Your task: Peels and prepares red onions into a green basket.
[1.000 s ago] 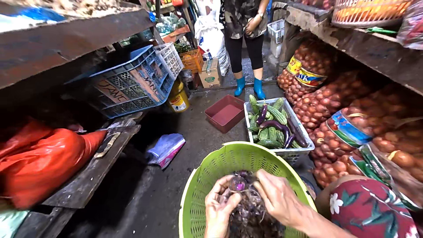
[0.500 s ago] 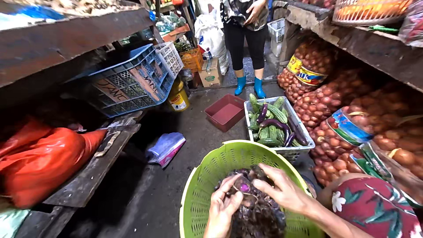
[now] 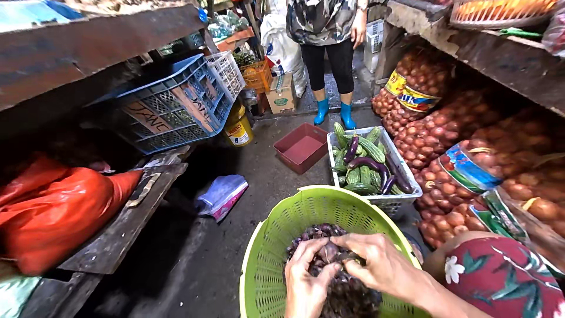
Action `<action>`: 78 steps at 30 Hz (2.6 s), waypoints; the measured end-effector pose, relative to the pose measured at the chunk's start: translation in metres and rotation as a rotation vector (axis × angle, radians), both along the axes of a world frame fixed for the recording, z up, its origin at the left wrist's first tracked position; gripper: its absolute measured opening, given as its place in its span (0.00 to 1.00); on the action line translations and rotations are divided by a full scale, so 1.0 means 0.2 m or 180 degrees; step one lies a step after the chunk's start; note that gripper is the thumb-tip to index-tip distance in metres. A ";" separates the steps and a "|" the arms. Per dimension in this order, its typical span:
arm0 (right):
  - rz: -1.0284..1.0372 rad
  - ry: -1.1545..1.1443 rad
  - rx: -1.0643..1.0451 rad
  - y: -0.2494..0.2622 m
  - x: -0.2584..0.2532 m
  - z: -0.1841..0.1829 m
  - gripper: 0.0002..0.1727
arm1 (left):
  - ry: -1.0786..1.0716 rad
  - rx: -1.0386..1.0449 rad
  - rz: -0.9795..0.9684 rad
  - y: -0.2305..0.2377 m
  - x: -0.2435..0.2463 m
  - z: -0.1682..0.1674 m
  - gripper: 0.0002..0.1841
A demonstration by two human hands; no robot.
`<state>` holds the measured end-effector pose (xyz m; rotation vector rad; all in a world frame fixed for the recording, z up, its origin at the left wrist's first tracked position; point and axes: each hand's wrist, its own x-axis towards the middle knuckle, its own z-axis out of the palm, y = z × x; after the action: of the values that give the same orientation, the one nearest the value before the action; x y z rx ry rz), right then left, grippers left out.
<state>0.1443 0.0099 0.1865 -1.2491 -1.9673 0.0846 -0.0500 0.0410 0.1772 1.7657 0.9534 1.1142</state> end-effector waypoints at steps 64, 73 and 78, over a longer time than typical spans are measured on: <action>0.0231 0.0675 -0.0859 -0.04 -0.14 0.09 0.23 | -0.2053 -0.1541 0.0282 -0.02 0.02 0.10 0.19; 0.0024 0.0644 -0.0354 -0.05 -0.18 0.06 0.21 | -0.2024 -0.1332 0.0427 -0.06 0.04 0.12 0.19; -0.0077 0.0686 -0.0153 -0.04 -0.21 0.04 0.22 | -0.2122 -0.1147 0.0492 -0.08 0.06 0.11 0.21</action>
<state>0.1021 0.0012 0.1935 -1.2401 -1.7734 0.2455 -0.0386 0.0255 0.1988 0.9416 0.8086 1.4004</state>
